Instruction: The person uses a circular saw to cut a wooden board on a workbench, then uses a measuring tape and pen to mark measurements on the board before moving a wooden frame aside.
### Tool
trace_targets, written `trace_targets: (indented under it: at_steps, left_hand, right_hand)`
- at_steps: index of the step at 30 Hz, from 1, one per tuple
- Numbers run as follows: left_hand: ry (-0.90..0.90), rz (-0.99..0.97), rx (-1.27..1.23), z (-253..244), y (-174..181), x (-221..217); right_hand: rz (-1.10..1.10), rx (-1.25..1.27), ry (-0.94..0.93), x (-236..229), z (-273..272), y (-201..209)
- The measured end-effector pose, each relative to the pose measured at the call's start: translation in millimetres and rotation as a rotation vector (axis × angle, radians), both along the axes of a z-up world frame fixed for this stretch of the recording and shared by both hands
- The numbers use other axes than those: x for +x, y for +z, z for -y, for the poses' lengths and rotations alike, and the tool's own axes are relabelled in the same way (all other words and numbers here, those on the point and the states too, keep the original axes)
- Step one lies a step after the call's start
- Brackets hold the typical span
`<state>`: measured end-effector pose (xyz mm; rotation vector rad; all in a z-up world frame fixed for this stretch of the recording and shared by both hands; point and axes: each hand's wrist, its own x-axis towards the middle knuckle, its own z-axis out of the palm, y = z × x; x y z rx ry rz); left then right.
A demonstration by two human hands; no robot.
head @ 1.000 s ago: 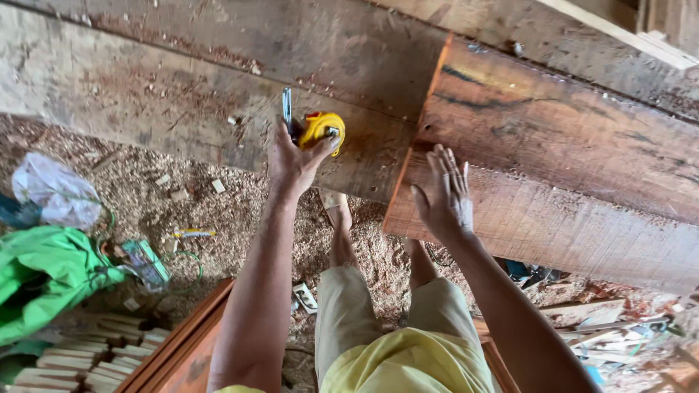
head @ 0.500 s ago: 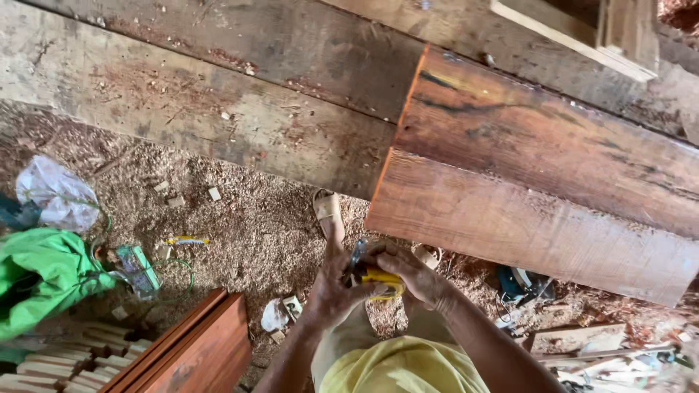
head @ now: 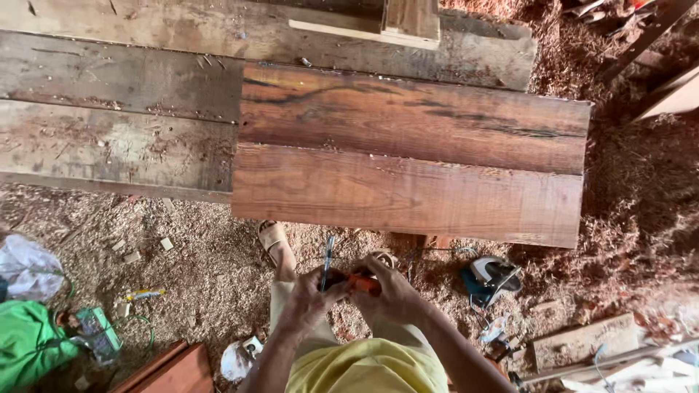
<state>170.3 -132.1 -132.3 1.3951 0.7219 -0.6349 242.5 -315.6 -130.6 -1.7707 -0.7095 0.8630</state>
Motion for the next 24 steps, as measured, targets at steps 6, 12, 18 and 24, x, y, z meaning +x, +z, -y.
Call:
trace_targets:
  at_steps: [6,12,18,24]
  left_hand:
    - [-0.087,0.141,0.068,41.4,6.6,-11.7]
    - [0.141,0.111,0.507,-92.6,-20.9,-0.3]
    - [0.474,0.040,0.556,-174.8,-80.2,13.7]
    - [0.262,0.169,0.994,-207.8,-202.3,24.7]
  right_hand:
    - [-0.041,-0.501,0.207,-7.5,46.3,28.0]
    - [0.104,-1.047,0.529,64.6,128.5,-17.7]
    - [0.168,-1.281,0.160,95.7,196.6,-36.1]
    - [0.303,-1.259,0.028,109.9,206.2,-77.3]
